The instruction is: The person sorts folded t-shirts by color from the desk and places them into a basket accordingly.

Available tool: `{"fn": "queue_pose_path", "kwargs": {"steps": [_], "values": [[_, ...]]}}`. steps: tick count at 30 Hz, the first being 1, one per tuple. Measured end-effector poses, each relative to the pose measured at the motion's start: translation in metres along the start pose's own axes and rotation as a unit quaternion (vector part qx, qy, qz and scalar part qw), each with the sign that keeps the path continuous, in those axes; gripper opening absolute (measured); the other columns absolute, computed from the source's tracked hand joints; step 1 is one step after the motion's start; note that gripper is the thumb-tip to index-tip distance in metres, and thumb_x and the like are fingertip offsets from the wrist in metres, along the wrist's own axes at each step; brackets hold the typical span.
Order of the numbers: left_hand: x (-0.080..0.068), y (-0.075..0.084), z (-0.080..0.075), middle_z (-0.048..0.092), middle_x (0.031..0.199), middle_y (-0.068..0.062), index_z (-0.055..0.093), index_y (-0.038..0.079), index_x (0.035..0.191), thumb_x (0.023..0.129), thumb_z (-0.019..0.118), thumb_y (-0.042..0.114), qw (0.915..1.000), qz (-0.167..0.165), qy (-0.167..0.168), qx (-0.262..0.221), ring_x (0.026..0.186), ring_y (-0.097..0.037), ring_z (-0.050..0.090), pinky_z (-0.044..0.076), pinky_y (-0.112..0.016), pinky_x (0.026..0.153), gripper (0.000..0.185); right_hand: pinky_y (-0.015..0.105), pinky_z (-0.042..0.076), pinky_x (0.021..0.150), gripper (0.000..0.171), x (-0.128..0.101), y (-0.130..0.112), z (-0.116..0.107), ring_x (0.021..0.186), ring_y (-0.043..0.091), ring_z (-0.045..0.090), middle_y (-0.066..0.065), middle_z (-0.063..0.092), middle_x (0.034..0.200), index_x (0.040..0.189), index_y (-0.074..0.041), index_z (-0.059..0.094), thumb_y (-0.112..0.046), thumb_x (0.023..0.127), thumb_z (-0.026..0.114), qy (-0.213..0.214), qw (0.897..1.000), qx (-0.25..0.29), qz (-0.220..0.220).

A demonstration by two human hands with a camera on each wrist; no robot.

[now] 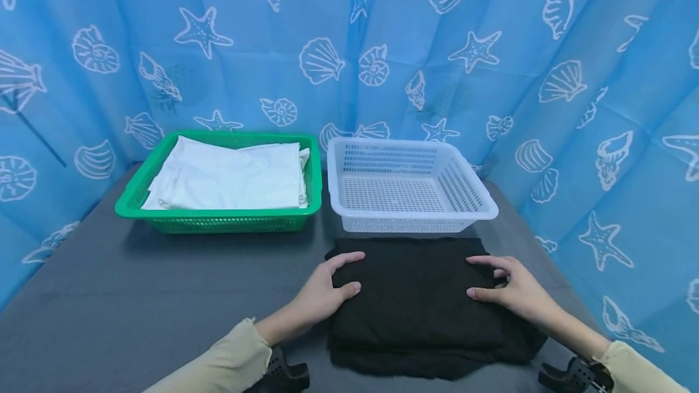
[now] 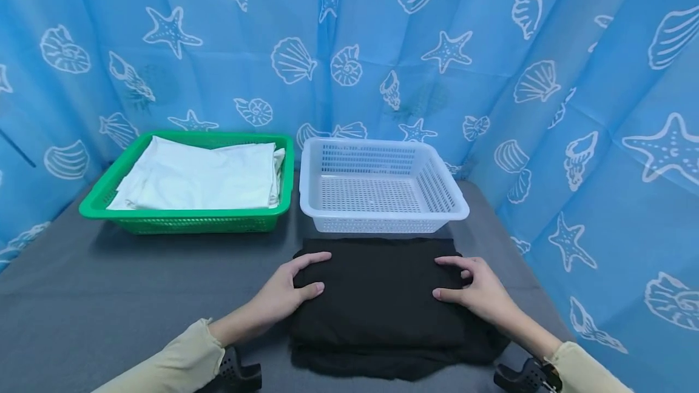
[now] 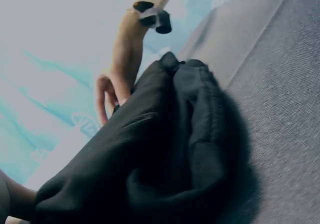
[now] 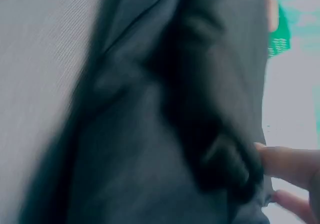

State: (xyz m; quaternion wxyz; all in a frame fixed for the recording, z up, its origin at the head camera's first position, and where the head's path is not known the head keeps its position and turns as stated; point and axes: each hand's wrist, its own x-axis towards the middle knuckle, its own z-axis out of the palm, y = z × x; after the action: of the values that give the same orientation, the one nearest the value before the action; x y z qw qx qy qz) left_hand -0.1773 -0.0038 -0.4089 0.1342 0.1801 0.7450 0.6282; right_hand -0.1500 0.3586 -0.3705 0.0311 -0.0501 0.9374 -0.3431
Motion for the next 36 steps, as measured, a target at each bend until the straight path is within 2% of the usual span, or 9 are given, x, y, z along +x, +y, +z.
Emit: {"fn": "queue_pose_path", "kwargs": {"steps": [3,6,9,12,15,19,22,27,36], "values": [[-0.001,0.002,-0.004,0.048,0.142,-0.008,0.057,0.014,0.138,0.094,0.065,0.007,0.9996,-0.017,0.014,0.018,0.131,-0.031,0.04,0.029,-0.058,0.105,0.045,0.055,0.045,0.08,0.065,0.002,-0.002,0.004,0.1,0.034,0.045,0.018,0.044,0.117,0.126,-0.007,0.066,-0.025,0.07,0.092,0.097,0.988,-0.095,-0.07],[0.0,0.002,-0.004,0.047,0.143,-0.009,0.057,0.014,0.137,0.094,0.066,0.009,0.9989,-0.034,0.01,0.029,0.132,-0.031,0.039,0.028,-0.059,0.105,0.044,0.042,0.049,0.073,0.064,0.004,-0.002,0.007,0.088,0.027,0.047,0.012,0.046,0.108,0.125,-0.007,0.067,-0.018,0.068,0.093,0.124,0.978,-0.113,-0.121],[-0.001,0.002,-0.001,0.047,0.142,-0.009,0.056,0.014,0.137,0.094,0.066,0.01,0.9988,-0.036,0.006,0.032,0.131,-0.031,0.039,0.029,-0.059,0.105,0.044,0.031,0.049,0.064,0.06,0.004,-0.002,0.007,0.079,0.019,0.051,0.009,0.052,0.105,0.132,-0.006,0.062,-0.017,0.077,0.086,0.075,0.985,-0.098,-0.125],[-0.001,0.001,0.004,0.048,0.141,-0.008,0.056,0.014,0.137,0.095,0.065,0.011,0.9993,-0.03,-0.004,0.023,0.131,-0.03,0.04,0.03,-0.058,0.104,0.043,0.03,0.05,0.064,0.06,0.001,-0.002,0.005,0.081,0.014,0.056,0.011,0.057,0.108,0.139,-0.004,0.054,-0.022,0.087,0.078,0.012,0.994,-0.074,-0.078],[0.0,-0.002,0.009,0.048,0.141,-0.006,0.057,0.016,0.137,0.096,0.064,0.011,0.9993,-0.033,-0.015,0.011,0.13,-0.029,0.041,0.031,-0.057,0.104,0.042,0.031,0.046,0.065,0.064,-0.001,-0.002,0.003,0.079,0.017,0.055,0.01,0.058,0.102,0.142,-0.004,0.051,-0.028,0.088,0.076,-0.026,0.997,-0.053,-0.04],[0.0,-0.003,0.008,0.048,0.142,-0.004,0.059,0.019,0.136,0.096,0.063,0.011,0.9989,-0.045,-0.013,0.001,0.131,-0.028,0.04,0.031,-0.057,0.105,0.041,0.041,0.047,0.076,0.066,0.005,-0.006,0.003,0.098,0.031,0.058,0.015,0.06,0.112,0.143,-0.008,0.051,-0.032,0.088,0.076,-0.062,0.997,-0.02,-0.034],[-0.002,-0.003,0.005,0.049,0.142,-0.004,0.059,0.019,0.136,0.096,0.064,0.012,0.999,-0.044,-0.013,0.003,0.131,-0.028,0.041,0.032,-0.057,0.104,0.041,0.051,0.047,0.085,0.066,0.01,-0.01,0.003,0.115,0.041,0.052,0.021,0.054,0.131,0.143,-0.006,0.051,-0.03,0.087,0.077,-0.098,0.995,-0.002,-0.026],[-0.001,-0.005,0.0,0.049,0.141,-0.003,0.059,0.019,0.136,0.096,0.065,0.012,0.9993,-0.029,-0.009,0.021,0.132,-0.027,0.041,0.032,-0.056,0.104,0.042,0.052,0.048,0.086,0.07,0.015,-0.017,-0.001,0.118,0.045,0.048,0.028,0.047,0.136,0.145,0.0,0.044,-0.023,0.087,0.076,-0.159,0.987,0.024,-0.004],[0.0,-0.006,0.003,0.049,0.142,-0.005,0.057,0.016,0.137,0.095,0.063,0.003,0.9993,-0.016,-0.002,0.033,0.131,-0.027,0.042,0.032,-0.055,0.105,0.044,0.053,0.043,0.09,0.073,0.008,-0.022,0.0,0.121,0.041,0.047,0.025,0.045,0.14,0.147,-0.005,0.044,-0.023,0.085,0.077,-0.163,0.985,0.058,0.01]]}}
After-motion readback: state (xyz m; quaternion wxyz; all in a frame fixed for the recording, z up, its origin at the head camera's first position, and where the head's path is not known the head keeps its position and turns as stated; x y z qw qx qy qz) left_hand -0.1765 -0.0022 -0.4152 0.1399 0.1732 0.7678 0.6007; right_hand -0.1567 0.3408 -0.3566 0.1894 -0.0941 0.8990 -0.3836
